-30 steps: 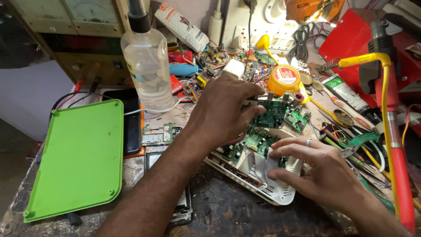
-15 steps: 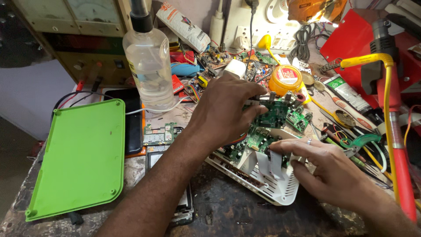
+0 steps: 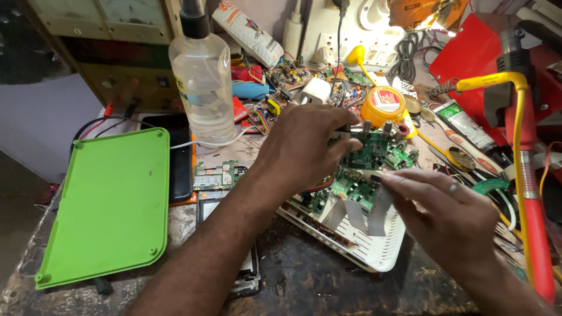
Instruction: The person handles a small green circuit board and a white ribbon cable, repeatedly connecting and disconnecting the cable to a connector on the board. The person also briefly handles a small black component and a white plastic housing while working at a cluttered electronics workbench.
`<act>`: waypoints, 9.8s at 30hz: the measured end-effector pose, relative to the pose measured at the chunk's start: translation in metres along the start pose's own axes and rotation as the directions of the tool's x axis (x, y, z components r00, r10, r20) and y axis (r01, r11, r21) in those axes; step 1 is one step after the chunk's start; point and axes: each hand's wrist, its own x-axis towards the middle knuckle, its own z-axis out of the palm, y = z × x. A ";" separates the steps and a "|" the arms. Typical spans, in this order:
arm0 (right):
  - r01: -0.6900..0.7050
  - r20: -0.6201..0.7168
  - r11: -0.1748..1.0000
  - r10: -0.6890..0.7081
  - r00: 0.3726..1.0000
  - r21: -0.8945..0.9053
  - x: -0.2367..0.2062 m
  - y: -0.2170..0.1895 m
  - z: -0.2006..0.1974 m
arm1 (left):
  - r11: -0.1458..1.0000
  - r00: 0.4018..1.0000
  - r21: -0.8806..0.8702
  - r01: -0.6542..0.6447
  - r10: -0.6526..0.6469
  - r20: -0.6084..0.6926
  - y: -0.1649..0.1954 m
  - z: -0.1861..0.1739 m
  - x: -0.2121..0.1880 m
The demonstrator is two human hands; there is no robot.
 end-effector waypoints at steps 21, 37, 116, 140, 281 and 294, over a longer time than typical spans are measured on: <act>0.119 0.013 0.991 -0.118 0.993 -0.062 0.001 0.003 0.016 | 0.994 0.997 0.075 -0.076 0.075 0.012 0.000 0.009 0.003; 0.118 -0.011 0.989 -0.120 0.993 -0.088 -0.003 0.003 0.017 | 0.996 0.997 0.049 -0.076 0.075 0.031 0.004 0.006 0.003; -0.637 0.407 0.331 0.549 0.730 0.696 0.005 0.024 0.023 | 0.932 0.931 -0.059 -0.358 0.352 -0.101 0.005 0.011 -0.006; -0.648 0.409 0.394 0.537 0.738 0.652 -0.006 0.033 0.024 | 0.929 0.931 -0.091 -0.359 0.350 -0.107 0.007 0.012 -0.005; 0.166 0.178 0.966 -0.132 0.975 -0.196 0.012 0.026 -0.002 | 0.978 0.954 -0.031 0.208 -0.196 0.227 -0.027 0.039 0.024; 0.132 0.199 0.979 -0.101 0.975 -0.153 0.012 0.027 -0.004 | 0.983 0.952 -0.013 0.184 -0.175 0.253 -0.031 0.040 0.025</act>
